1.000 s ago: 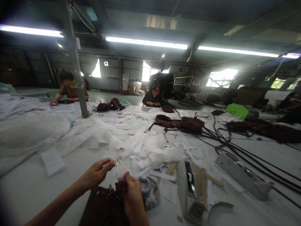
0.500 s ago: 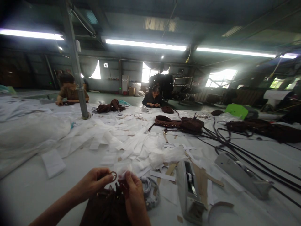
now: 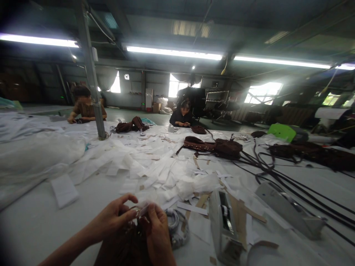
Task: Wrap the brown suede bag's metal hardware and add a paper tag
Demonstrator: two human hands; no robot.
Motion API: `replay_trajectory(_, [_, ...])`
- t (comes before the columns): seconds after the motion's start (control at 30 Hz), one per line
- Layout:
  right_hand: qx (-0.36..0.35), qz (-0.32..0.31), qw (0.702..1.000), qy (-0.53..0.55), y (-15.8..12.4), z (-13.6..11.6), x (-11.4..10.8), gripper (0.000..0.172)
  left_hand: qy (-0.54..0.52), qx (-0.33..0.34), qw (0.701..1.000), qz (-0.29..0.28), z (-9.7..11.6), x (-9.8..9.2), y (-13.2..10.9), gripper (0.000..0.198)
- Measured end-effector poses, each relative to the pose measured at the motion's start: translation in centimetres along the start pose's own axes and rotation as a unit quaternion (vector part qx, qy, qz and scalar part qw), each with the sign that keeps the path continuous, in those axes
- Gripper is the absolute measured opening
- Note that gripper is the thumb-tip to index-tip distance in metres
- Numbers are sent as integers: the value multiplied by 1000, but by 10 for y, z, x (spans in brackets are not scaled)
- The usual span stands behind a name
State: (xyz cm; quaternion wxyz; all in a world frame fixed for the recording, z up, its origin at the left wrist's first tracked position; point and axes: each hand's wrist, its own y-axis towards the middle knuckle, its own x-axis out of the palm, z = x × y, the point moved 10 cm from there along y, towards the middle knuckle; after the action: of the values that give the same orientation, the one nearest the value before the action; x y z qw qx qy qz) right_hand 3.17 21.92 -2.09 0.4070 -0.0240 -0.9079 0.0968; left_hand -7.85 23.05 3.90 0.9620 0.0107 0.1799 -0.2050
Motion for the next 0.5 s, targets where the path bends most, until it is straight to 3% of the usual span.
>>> replay_trajectory(0.07, [-3,-15,1000,-1,-1,2,3,28,-15,2,1000,-4,-1,1,1,42])
replay_trajectory(0.17, [-7,-26,999,21,-1,5,6,25,-45,25,999,-17,3,2,2,37])
replay_trajectory(0.37, [-19,-46,999,3,-2,1,18,30,-22,6,999,23,1,-6,3,30])
replay_trajectory(0.5, [-15,-3,1000,-12,1,-2,19,27,5,1,1000,28,2,-6,3,31])
